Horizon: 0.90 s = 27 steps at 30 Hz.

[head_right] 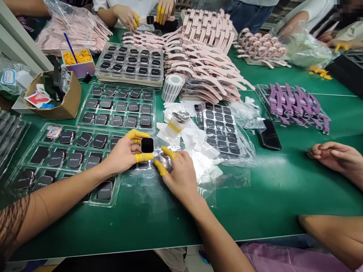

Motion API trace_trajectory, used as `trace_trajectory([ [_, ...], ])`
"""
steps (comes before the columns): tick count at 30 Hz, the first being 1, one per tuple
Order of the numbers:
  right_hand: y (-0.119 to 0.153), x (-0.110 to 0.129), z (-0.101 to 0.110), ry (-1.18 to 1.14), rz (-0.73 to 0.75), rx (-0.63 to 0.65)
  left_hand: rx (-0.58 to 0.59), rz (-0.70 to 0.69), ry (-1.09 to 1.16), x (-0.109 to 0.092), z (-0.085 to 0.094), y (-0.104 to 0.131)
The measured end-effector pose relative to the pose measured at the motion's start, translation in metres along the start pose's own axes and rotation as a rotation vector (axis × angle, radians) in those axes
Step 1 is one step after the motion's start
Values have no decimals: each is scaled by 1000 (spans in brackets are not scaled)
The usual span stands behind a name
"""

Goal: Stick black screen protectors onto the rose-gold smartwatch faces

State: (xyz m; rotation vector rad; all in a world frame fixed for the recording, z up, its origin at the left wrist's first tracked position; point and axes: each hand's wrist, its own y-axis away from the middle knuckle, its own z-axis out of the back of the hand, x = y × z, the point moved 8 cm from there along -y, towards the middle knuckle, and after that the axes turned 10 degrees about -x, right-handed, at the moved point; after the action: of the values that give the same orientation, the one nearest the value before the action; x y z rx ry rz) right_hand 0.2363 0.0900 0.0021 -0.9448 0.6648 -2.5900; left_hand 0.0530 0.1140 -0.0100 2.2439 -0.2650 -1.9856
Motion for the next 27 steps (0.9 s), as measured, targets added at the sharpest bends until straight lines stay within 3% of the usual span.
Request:
trace_trajectory([
  [3, 5, -2, -16, -10, -31, 83, 2, -15, -17, 1, -1, 1],
  [7, 3, -16, -28, 16, -198, 170, 10, -41, -79, 1, -1, 1],
  [15, 9, 1, -2, -59, -129, -29, 10, -39, -49, 5, -1, 3],
  [22, 16, -8, -20, 89, -206, 45, -22, -93, -109, 3, 0, 3],
  [27, 14, -5, -19, 101, -231, 49, -28, -60, -120, -2, -2, 6],
])
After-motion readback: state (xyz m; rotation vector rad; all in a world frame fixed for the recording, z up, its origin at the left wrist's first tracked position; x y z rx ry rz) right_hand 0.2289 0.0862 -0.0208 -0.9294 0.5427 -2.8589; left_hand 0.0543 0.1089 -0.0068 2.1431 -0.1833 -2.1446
